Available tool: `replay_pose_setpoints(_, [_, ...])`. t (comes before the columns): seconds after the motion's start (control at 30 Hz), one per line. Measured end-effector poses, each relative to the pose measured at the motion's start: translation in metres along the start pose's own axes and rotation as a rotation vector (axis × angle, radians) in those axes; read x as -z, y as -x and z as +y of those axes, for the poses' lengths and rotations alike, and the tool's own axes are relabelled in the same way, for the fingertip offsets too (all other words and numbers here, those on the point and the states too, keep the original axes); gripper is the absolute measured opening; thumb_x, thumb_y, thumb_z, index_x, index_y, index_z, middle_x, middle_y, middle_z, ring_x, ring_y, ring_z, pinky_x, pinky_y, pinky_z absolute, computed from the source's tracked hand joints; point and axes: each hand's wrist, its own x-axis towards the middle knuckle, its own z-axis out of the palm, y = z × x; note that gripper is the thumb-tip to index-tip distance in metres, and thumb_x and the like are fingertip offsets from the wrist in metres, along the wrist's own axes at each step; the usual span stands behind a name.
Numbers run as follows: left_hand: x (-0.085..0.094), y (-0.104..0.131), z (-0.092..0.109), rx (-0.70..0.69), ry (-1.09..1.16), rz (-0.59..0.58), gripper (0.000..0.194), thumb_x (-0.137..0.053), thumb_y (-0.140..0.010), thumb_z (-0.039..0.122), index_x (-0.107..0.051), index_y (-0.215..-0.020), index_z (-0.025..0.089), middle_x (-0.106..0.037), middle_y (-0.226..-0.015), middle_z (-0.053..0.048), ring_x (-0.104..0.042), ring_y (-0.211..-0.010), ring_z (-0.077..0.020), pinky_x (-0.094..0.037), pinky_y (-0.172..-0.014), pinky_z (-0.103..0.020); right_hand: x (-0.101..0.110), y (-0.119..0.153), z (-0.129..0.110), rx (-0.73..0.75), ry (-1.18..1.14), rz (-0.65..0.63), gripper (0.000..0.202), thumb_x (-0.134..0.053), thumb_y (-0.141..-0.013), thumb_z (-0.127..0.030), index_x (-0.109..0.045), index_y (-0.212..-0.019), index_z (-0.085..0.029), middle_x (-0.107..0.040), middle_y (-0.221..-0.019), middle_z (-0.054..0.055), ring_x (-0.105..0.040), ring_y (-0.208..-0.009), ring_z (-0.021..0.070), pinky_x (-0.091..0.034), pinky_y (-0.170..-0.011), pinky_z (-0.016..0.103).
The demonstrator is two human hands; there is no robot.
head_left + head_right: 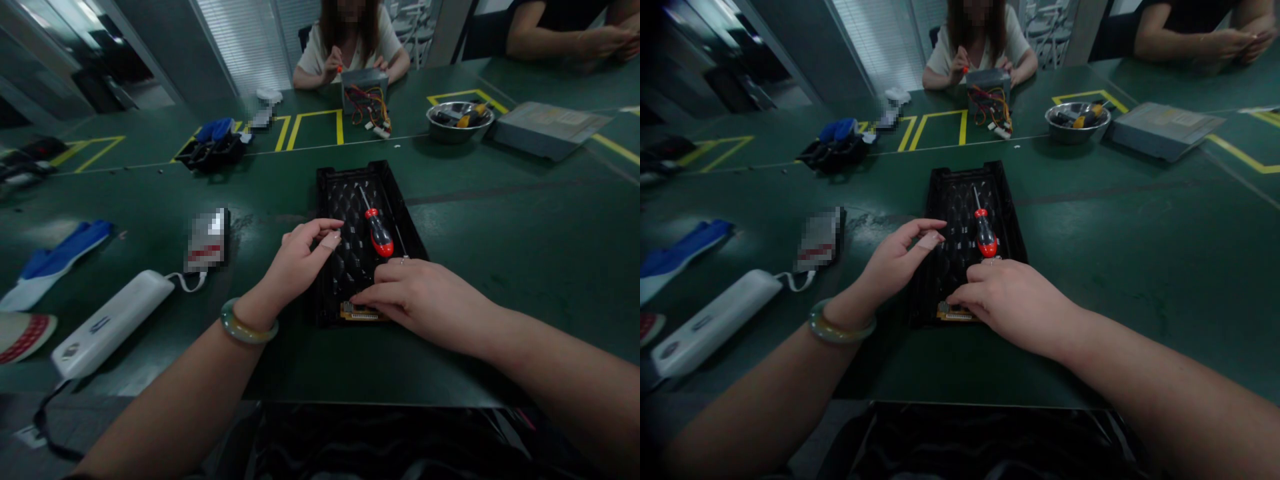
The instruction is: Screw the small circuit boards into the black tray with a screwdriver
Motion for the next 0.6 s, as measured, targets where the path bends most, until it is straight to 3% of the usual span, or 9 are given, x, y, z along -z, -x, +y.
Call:
replay_pose_setpoints(0.37, [0.0003,0.0005,-0.0001,-0.002,-0.012,-0.008,0.03,-0.052,-0.1,0.035,-0.063,-0.125,0.025,-0.069,-0.117,-0.005,-0.063,-0.108,-0.0216,-0.049,-0.097,-0.039,0.0033,0.0026,0.0016,0.033,0.075,-0.072,0.029,-0.06,-0.096,-0.028,-0.07,-0.123,-0.036,-0.062,-0.095,0.003,-0.061,-0.089,0.0199,-0.05,-0.084,0.038])
replay_pose_setpoints(0.6, [-0.0006,0.0008,-0.0004,-0.017,-0.006,-0.002,0.03,-0.055,-0.098,0.034,-0.064,-0.125,0.025,-0.069,-0.116,-0.005,-0.063,-0.106,-0.0209,-0.049,-0.098,-0.039,0.005,0.0044,0.0031,0.073,0.148,-0.103,0.037,-0.054,-0.098,-0.023,-0.065,-0.131,-0.034,-0.062,-0.097,0.004,-0.061,-0.088,0.021,-0.051,-0.086,0.043])
